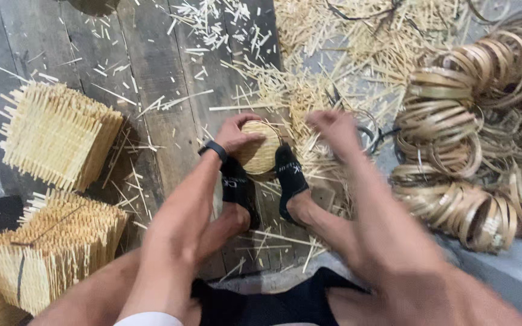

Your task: The person sits on the floor assembling round bamboo steamer baskets. They press a woven bamboo mat into a wooden rim, trim excess slivers with scissors, tap the rim to seat the mat, and place finished baskets onto a stack at the side.

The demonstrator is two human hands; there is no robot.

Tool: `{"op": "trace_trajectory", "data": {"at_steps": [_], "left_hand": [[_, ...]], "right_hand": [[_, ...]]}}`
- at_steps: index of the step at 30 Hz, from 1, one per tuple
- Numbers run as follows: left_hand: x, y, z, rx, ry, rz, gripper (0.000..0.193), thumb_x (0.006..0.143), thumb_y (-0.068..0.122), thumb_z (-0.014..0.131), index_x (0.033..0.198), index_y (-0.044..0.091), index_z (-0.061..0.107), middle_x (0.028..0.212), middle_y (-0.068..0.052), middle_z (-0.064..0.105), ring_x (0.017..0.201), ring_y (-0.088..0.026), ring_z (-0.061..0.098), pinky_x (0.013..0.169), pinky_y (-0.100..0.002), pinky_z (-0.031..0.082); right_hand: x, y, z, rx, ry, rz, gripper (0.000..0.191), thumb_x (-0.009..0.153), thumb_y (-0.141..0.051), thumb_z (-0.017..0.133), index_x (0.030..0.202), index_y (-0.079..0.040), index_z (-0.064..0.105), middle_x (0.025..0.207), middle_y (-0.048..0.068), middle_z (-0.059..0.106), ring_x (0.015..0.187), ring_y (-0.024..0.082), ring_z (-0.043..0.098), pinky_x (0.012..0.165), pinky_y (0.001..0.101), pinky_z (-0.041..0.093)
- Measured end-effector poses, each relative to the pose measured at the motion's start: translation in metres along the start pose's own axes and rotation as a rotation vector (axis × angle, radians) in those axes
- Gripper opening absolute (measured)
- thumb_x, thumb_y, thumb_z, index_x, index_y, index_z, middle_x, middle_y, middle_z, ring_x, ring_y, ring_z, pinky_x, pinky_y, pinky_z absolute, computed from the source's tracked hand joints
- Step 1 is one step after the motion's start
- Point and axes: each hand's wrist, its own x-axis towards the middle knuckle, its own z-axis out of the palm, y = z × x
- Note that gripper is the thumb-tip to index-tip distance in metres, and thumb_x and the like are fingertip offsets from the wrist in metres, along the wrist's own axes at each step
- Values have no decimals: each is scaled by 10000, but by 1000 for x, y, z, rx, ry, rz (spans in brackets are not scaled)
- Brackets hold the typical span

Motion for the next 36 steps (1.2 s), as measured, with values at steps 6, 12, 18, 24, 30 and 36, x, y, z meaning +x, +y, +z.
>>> {"op": "trace_trajectory", "data": {"at_steps": [6,12,18,24,30,36], "left_hand": [[-41,28,30,538,144,320,328,698,35,810,1007,83,710,1146,-104,751,965,-242,649,826,-357,547],[-102,4,72,1084,-36,636,423,653,20,726,1060,105,654,1142,-116,638,1089,-356,605,929,-465,517],[-122,-9,76,986,-11,421,361,785,194,806,1120,194,672,1155,-90,639,1092,-320,601,933,-480,475],[-77,-14,116,960,358,255,718,778,386,842,1383,106,574,1232,-214,593,1152,-443,545,985,-543,459],[-56,4,116,1036,385,321,699,814,392,831,1412,119,591,1248,-183,610,1177,-428,555,992,-515,483],[-46,15,115,921,484,464,574,871,325,860,1363,124,645,1146,-98,653,1033,-323,571,918,-493,485]], "right_hand": [[-16,-26,-180,-1090,42,-172,315,976,-380,741,1155,-120,747,1067,133,763,922,251,709,880,436,558],[1,100,-130,-905,-117,-105,416,844,-314,796,1242,-204,744,1237,85,726,1114,266,680,1019,453,529],[13,194,-68,-847,393,-666,122,871,-183,723,914,-70,736,1009,137,681,998,342,608,916,444,450],[-44,184,-124,-595,579,-936,76,885,-30,671,960,-40,678,927,118,655,938,323,626,919,469,467],[-63,180,-202,-893,952,-443,179,935,-124,762,1062,-19,694,944,130,645,904,314,633,850,452,458],[-43,186,-155,-418,702,-363,265,969,-162,722,1193,-31,666,1105,151,643,1047,309,635,973,421,500]]}}
